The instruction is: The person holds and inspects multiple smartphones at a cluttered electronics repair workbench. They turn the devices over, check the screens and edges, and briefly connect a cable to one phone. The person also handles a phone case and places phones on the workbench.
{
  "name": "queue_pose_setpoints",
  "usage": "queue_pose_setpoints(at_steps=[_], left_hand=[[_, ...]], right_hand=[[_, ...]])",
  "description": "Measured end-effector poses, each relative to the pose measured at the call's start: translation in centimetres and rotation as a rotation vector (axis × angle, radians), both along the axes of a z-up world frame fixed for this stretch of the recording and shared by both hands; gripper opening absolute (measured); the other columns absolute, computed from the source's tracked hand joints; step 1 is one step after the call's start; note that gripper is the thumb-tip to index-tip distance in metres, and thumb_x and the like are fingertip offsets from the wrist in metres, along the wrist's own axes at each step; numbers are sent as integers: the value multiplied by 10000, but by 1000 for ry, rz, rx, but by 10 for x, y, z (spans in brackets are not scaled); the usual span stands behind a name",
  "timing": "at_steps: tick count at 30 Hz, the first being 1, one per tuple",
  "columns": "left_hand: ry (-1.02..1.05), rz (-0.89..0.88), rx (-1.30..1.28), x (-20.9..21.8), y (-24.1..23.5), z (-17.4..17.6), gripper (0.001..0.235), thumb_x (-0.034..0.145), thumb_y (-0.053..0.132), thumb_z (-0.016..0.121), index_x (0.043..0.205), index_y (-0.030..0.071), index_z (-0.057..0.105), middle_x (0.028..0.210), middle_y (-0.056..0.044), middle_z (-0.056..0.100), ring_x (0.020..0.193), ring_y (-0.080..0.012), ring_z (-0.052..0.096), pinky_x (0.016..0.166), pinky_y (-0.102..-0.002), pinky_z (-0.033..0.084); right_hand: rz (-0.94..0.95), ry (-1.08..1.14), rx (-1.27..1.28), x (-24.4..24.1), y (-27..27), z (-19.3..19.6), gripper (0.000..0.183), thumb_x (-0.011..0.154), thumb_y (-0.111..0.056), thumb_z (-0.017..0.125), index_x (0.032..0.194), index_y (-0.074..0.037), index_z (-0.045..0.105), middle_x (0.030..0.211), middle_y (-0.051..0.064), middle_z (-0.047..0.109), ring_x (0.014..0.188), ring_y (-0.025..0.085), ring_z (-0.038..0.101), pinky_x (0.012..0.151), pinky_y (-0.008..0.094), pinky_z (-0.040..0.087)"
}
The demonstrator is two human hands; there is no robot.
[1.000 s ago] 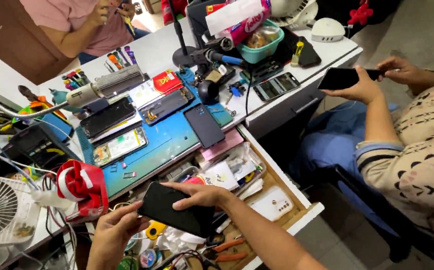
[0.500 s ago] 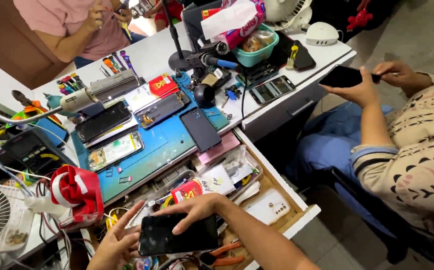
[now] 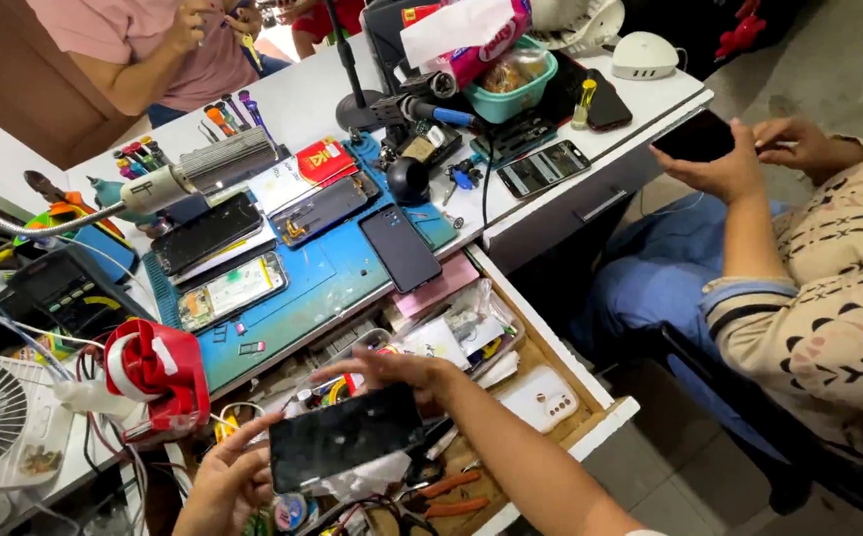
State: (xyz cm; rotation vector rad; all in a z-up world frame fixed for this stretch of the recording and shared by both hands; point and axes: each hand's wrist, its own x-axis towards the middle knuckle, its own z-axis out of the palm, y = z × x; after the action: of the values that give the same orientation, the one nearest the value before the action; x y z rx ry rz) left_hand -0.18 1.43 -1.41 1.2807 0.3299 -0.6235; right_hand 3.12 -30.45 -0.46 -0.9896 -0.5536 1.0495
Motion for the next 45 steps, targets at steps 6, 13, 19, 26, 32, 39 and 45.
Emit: queue_pose_setpoints(at_steps=[6,13,19,26,32,39,45], left_hand=[[-321,343,186,-18,-63,78,507,892,-41,636,1396,1,606,1006,-213,689,752,-286,620,696,-429,566],[-1106,228,729,-34,-132,-26,561,867,0,665,1411,115,587,816,-85,768,605,-126,688,589,-266,629],[-1531,130,814,-42,-153,-39,480,866,12,737,1328,111,650,1168,-145,764,534,-71,600,503,-242,530],[-1553,124,828,-40,-149,-43,531,907,44,719,1415,105,574,1136,-139,773,640,-131,699,581,-293,566],[-1509,98,655,-33,-172,-23,553,880,-50,730,1401,41,567,1134,-118,779,562,-81,645,530,-214,575],[-1370,245,530,-36,-184,-24,565,789,-42,774,1333,84,692,1027,-182,790,869,-347,771,718,-394,623],[-1384,218,552,-35,-183,-23,564,808,-18,769,1350,113,683,1028,-177,788,869,-343,768,720,-399,622]], right_hand=[[-518,233,374,3,15,-7,779,899,-584,651,1502,-149,420,1260,228,571,1064,373,659,787,441,648],[-1119,294,465,6,21,3,954,805,-395,775,1564,-205,229,1163,132,499,1016,246,557,791,358,565],[-1359,271,241,3,29,4,923,721,-477,757,1527,-268,358,1102,62,519,822,162,512,714,278,448],[-1415,348,153,1,36,8,951,660,-535,754,1485,-203,415,1055,79,515,706,152,483,618,286,437],[-1359,338,492,17,21,-23,454,879,-472,722,1054,-144,461,719,0,535,446,63,528,365,159,470],[-1328,545,461,35,2,-70,341,958,-586,625,1027,-257,570,793,-62,494,625,37,550,483,90,505],[-1376,449,444,33,3,-64,307,960,-565,641,1147,-365,501,814,-46,479,635,62,550,510,118,533]])
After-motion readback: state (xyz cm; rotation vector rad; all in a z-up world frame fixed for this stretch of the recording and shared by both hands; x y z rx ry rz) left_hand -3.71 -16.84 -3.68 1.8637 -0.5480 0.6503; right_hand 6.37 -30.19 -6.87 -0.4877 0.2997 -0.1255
